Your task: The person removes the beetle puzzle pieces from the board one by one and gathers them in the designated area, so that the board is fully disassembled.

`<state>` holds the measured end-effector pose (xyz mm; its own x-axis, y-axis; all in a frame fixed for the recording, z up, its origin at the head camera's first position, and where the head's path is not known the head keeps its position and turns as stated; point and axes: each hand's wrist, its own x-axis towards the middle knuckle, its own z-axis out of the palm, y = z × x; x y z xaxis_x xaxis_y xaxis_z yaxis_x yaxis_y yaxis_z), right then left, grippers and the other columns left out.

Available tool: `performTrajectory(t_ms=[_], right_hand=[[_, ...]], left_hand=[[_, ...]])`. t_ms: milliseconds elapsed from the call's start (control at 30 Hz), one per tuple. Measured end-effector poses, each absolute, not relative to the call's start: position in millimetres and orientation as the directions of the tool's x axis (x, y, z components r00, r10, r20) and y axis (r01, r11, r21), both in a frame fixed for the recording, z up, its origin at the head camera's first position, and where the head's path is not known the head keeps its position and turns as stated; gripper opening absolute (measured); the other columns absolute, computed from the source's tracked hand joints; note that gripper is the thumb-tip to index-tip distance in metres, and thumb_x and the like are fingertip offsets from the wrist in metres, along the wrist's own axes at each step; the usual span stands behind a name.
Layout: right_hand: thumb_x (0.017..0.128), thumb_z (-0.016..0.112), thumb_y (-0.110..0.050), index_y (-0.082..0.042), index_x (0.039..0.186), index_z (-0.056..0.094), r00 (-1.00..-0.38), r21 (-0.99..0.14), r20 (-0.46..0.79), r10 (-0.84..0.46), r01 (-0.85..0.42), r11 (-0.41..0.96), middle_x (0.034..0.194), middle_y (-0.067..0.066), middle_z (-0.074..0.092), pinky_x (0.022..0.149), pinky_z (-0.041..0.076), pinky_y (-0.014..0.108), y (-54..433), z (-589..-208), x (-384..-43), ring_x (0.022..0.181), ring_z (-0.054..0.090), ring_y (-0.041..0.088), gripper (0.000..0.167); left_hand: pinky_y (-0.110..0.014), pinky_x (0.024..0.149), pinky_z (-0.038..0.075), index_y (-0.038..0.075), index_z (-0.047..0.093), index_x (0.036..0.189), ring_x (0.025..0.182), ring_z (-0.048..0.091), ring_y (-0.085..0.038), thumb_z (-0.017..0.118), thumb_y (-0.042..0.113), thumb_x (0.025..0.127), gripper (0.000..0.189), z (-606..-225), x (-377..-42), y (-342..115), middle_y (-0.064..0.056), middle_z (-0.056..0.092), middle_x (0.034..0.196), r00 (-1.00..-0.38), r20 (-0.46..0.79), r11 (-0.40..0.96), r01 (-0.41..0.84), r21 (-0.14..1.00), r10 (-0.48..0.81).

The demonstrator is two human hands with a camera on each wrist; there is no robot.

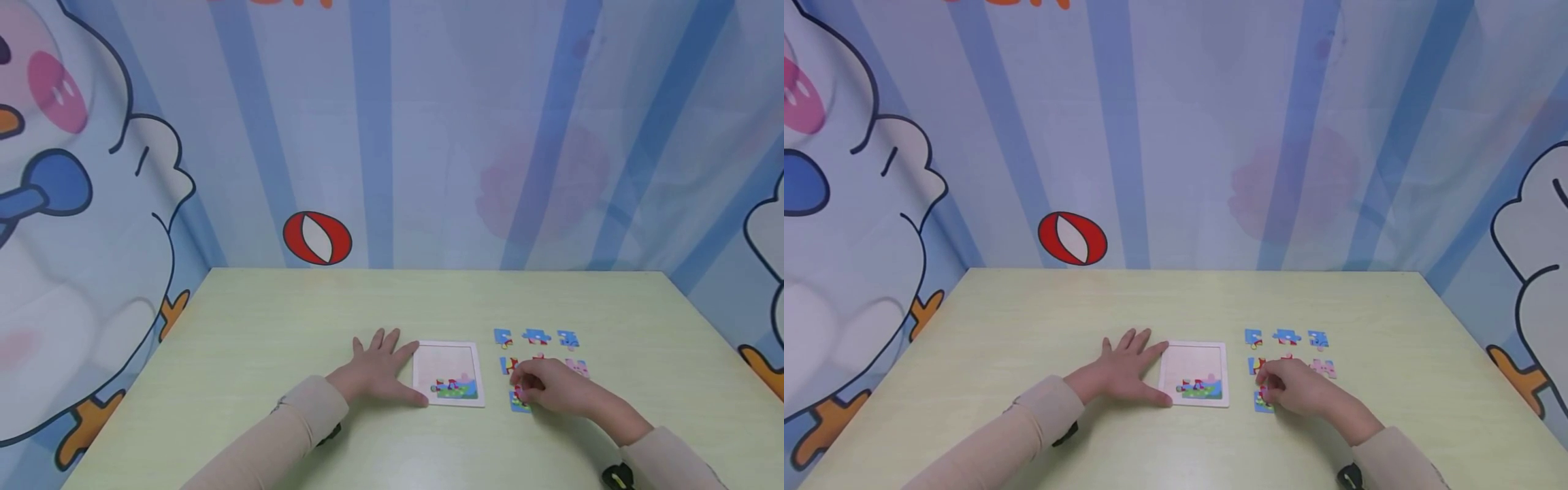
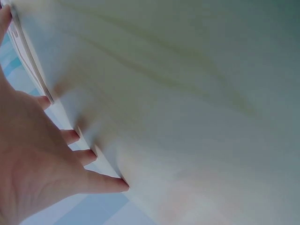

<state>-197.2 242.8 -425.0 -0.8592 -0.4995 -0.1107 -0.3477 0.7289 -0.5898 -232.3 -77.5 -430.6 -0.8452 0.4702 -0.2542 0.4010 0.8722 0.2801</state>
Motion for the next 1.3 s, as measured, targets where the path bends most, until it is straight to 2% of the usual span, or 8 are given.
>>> performTrajectory(t_ms=[300, 633, 867, 1100, 1300], right_hand=[[0.086, 0.07, -0.007, -0.006, 0.097, 0.064, -0.859, -0.582, -0.078, -0.506, -0.373, 0.723, 0.078, -0.006, 0.053, 0.062, 0.042, 0.022, 242.3, -422.2, -197.9, 0.072, 0.045, 0.006, 0.013], [0.09, 0.067, -0.008, 0.0, 0.107, 0.062, -0.832, -0.641, -0.019, -0.554, -0.415, 0.645, 0.079, -0.004, 0.051, 0.062, 0.041, 0.023, 226.1, -403.3, -198.8, 0.072, 0.045, 0.006, 0.02], [0.089, 0.068, -0.011, 0.0, 0.111, 0.061, -0.82, -0.651, -0.033, -0.571, -0.416, 0.635, 0.088, -0.002, 0.057, 0.067, 0.046, 0.024, 203.3, -397.7, -202.5, 0.075, 0.05, 0.008, 0.026], [0.088, 0.069, -0.009, 0.0, 0.111, 0.062, -0.803, -0.68, -0.048, -0.595, -0.409, 0.608, 0.093, 0.005, 0.061, 0.07, 0.049, 0.024, 177.6, -396.1, -207.9, 0.077, 0.054, 0.012, 0.025], [0.087, 0.07, -0.01, -0.003, 0.111, 0.064, -0.803, -0.676, -0.086, -0.59, -0.388, 0.626, 0.094, 0.002, 0.062, 0.073, 0.049, 0.025, 161.6, -400.9, -212.2, 0.082, 0.056, 0.014, 0.025]], left_hand=[[-0.074, 0.105, 0.007, 0.026, 0.028, 0.153, 0.146, 0.008, -0.041, 0.061, 0.075, 0.072, 0.1, -431.6, -232.7, -77.9, -0.014, 0.015, 0.16, -0.844, -0.255, 0.871, 0.403, 0.283, 0.473], [-0.074, 0.105, 0.006, 0.027, 0.027, 0.153, 0.147, 0.006, -0.04, 0.061, 0.075, 0.072, 0.1, -433.9, -233.9, -77.0, -0.013, 0.013, 0.161, -0.844, -0.261, 0.874, 0.4, 0.276, 0.468], [-0.074, 0.105, 0.008, 0.026, 0.028, 0.153, 0.146, 0.008, -0.041, 0.062, 0.074, 0.072, 0.1, -431.3, -232.2, -77.3, -0.014, 0.015, 0.16, -0.844, -0.257, 0.872, 0.402, 0.279, 0.471], [-0.073, 0.105, 0.009, 0.026, 0.028, 0.153, 0.146, 0.009, -0.041, 0.06, 0.076, 0.072, 0.1, -430.8, -232.2, -77.2, -0.013, 0.016, 0.16, -0.847, -0.26, 0.878, 0.401, 0.261, 0.464], [-0.073, 0.105, 0.009, 0.027, 0.027, 0.153, 0.146, 0.008, -0.041, 0.059, 0.077, 0.072, 0.1, -432.1, -233.1, -76.6, -0.013, 0.015, 0.161, -0.848, -0.26, 0.881, 0.402, 0.251, 0.461]])
